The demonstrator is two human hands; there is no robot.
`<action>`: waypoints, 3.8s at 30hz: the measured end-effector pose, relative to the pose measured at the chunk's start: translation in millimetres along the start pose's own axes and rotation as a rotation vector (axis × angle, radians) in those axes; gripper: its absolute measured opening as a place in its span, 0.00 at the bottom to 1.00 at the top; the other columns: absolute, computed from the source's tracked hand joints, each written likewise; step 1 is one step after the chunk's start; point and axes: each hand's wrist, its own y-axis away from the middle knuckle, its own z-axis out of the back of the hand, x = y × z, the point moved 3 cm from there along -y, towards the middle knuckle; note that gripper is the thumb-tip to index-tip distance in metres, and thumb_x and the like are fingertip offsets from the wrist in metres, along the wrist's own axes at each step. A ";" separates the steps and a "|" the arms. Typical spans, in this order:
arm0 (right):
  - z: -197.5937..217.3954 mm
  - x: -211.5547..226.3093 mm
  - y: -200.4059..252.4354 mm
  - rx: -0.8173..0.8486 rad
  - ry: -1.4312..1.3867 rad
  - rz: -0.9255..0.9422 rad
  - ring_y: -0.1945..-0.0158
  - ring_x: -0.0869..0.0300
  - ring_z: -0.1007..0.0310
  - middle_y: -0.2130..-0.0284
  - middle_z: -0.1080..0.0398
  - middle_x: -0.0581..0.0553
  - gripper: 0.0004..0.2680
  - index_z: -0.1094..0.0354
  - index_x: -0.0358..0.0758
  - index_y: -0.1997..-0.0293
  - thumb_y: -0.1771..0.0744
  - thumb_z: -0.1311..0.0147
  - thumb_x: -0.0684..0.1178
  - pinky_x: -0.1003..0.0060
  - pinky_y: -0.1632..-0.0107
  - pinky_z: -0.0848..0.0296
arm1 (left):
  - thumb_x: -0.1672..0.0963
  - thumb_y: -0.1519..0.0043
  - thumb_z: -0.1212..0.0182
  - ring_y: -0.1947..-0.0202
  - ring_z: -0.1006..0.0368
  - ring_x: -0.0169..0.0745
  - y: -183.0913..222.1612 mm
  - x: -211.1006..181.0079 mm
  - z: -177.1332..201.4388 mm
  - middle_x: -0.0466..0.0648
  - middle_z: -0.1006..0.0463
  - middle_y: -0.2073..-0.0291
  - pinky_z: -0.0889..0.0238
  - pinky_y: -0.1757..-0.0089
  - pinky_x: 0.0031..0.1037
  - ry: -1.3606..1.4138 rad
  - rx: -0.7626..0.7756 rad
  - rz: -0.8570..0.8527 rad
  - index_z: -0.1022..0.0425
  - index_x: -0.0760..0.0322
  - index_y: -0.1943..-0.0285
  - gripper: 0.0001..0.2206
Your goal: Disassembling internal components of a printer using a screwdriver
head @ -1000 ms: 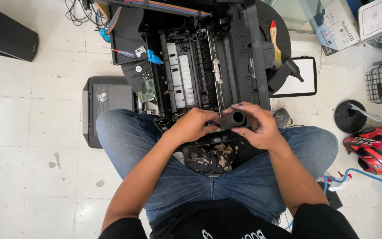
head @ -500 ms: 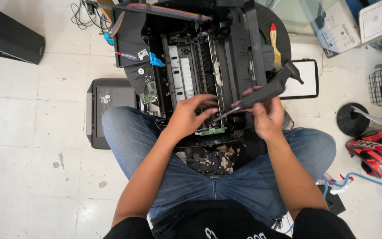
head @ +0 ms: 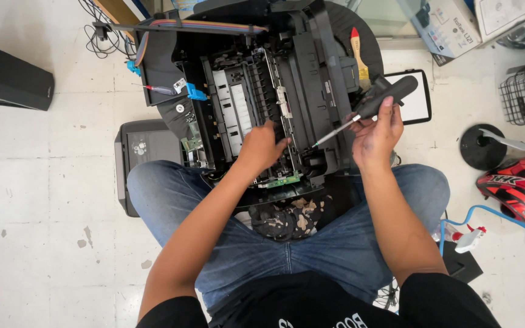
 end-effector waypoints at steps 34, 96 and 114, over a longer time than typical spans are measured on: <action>-17.0 1.8 2.5 0.089 0.008 0.052 0.72 0.46 0.18 0.68 0.24 0.37 0.10 0.36 0.43 0.55 0.29 0.50 0.58 0.57 0.73 0.11 | 0.57 0.40 0.33 0.54 0.19 0.60 -31.1 29.6 -31.9 0.60 0.15 0.59 0.23 0.55 0.46 0.335 0.098 0.178 0.22 0.75 0.45 0.17; -10.1 -7.0 5.5 0.083 0.051 0.031 0.71 0.46 0.18 0.68 0.27 0.38 0.12 0.36 0.42 0.55 0.28 0.49 0.59 0.57 0.71 0.10 | 0.44 0.44 0.30 0.28 0.47 0.52 -11.5 6.3 -7.3 0.39 0.41 0.29 0.42 0.41 0.47 -0.336 -0.068 -0.059 0.36 0.39 0.26 0.34; -38.4 27.5 16.5 0.124 0.054 -0.154 0.85 0.64 0.41 0.68 0.30 0.44 0.13 0.38 0.46 0.54 0.29 0.52 0.63 0.67 0.84 0.36 | 0.38 0.40 0.43 0.25 0.51 0.53 -12.6 8.9 -8.5 0.38 0.41 0.25 0.53 0.38 0.48 -0.544 -0.011 -0.081 0.43 0.33 0.25 0.33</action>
